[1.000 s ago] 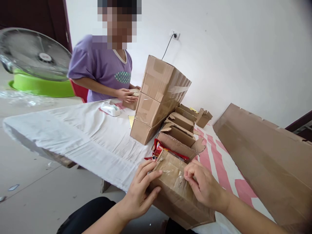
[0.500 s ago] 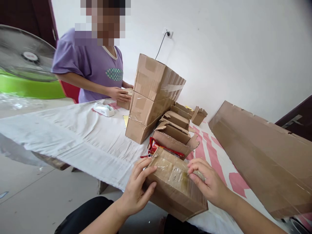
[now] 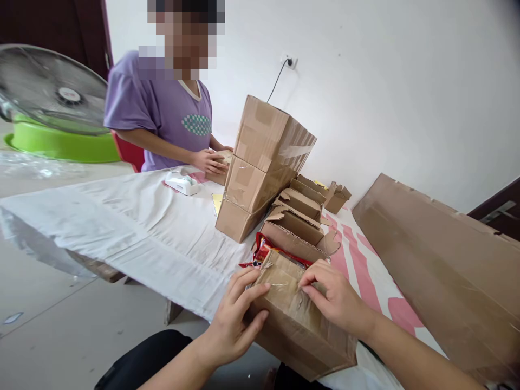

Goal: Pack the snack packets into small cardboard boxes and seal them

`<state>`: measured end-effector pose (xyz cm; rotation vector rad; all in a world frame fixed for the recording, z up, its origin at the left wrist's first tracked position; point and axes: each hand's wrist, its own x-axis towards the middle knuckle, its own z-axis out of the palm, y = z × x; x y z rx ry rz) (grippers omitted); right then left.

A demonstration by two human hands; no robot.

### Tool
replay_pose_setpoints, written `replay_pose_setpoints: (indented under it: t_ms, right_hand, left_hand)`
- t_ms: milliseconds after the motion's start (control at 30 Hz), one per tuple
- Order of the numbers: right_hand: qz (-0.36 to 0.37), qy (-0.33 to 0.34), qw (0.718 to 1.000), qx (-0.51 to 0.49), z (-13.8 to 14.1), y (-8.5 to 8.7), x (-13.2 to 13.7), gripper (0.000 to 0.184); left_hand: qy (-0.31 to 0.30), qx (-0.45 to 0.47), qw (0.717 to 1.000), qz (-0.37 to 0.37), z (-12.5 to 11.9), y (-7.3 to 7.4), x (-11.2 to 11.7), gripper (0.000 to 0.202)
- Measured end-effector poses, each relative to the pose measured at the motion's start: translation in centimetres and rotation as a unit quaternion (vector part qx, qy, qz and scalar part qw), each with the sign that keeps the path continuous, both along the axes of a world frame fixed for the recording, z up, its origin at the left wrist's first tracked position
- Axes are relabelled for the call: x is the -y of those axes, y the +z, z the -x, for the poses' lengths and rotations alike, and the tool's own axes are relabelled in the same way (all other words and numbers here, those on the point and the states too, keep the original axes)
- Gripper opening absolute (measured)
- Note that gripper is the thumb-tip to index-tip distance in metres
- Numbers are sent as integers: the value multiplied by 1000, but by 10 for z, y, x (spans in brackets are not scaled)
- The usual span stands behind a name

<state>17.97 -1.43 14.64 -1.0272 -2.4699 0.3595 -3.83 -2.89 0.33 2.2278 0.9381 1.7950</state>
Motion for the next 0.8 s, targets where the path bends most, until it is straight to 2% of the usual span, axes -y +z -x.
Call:
replay_pose_setpoints:
  t_ms: [167, 333, 400, 500, 600, 667, 733, 800]
  right_hand:
    - [-19, -17, 1000, -2, -7, -1, 8, 14]
    - [-79, 5, 997, 17, -22, 1, 10, 21]
    - [-62, -26, 998, 15, -37, 4, 14, 18]
    - [-15, -142, 990, -3, -76, 0, 29, 14]
    - [35, -281, 958, -49, -131, -28, 54, 21]
    - [103, -337, 934, -60, -171, -61, 76, 24]
    - [189, -364, 911, -46, -208, -100, 102, 20]
    - [226, -409, 883, -49, -237, -135, 128, 19]
  left_hand:
    - [7, -3, 1000, -1, -1, 0, 0, 45]
    - [11, -6, 1000, 2, -1, -1, 1, 43]
    - [13, -4, 1000, 4, -1, -2, 1, 43]
    - [13, 3, 1000, 6, -1, -2, 1, 41]
    - [9, 9, 1000, 6, -1, 0, 1, 41]
    - [7, 15, 1000, 6, -2, 2, 2, 42]
    - [0, 30, 1000, 7, -4, 3, 4, 43]
    - [-17, 72, 997, 17, -7, 1, 7, 46]
